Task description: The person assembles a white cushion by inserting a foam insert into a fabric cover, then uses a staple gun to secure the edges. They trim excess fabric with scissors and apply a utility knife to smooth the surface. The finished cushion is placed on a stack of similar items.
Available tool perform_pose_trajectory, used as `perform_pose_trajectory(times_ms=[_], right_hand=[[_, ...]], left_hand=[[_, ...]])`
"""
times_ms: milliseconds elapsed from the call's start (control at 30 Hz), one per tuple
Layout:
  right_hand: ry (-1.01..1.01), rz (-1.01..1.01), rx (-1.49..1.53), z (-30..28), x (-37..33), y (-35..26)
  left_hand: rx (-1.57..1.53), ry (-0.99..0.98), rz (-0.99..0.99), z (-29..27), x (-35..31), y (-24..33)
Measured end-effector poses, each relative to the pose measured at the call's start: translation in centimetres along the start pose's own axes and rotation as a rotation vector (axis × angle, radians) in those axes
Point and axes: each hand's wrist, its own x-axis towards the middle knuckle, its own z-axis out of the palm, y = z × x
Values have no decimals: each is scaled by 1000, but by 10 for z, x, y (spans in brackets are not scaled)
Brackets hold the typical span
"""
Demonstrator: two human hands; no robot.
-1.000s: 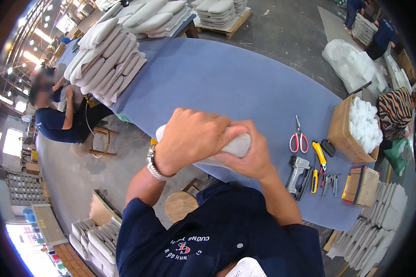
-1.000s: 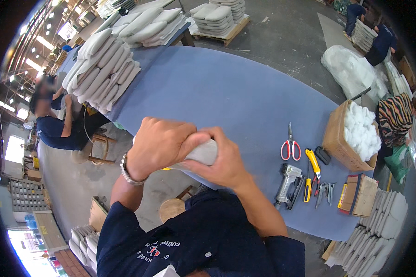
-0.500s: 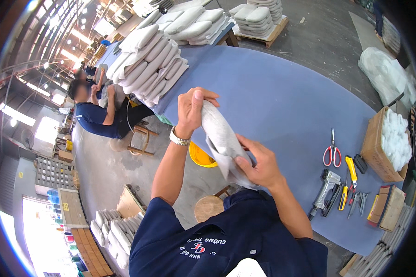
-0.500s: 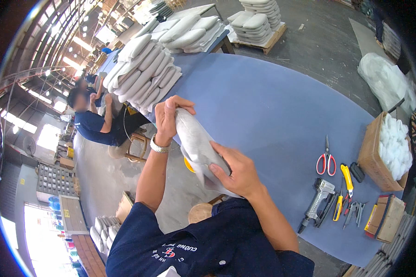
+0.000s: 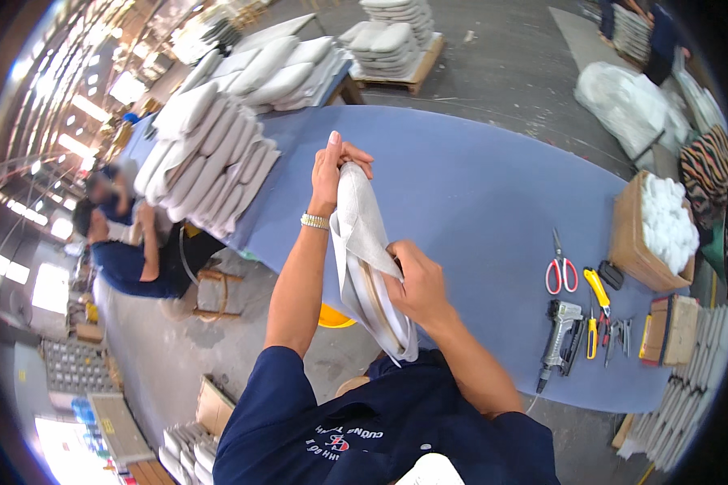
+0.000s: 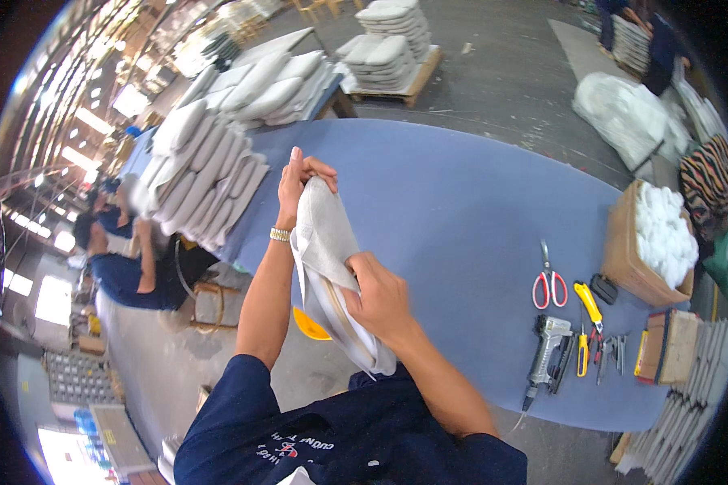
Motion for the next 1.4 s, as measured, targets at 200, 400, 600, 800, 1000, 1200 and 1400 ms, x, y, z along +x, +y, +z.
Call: perform_pose_trajectory(times_ms=[200,400,600,800,1000,1200,1400], right_hand=[[183,194,-86,-11,52,23],[442,537,-228,-43,32,66],[631,710,-383,-82,15,133],[689,901,-94,-101,4,182],[549,792,-203,-142,8,185],[579,780,-109,-162,20,194],[715,801,341,-140,22,215]], left_hand=[[-34,-222,-354,89,92,-54],[-278,-554,-602,216,90,-132],[-421,-704,-573,254,54,-160],[-13,-836,-128,239,53,-149],[-52,-846,-153,244,56,-152],[101,-876,-6,248,61,-147],[256,-774,201,249,71,-143]])
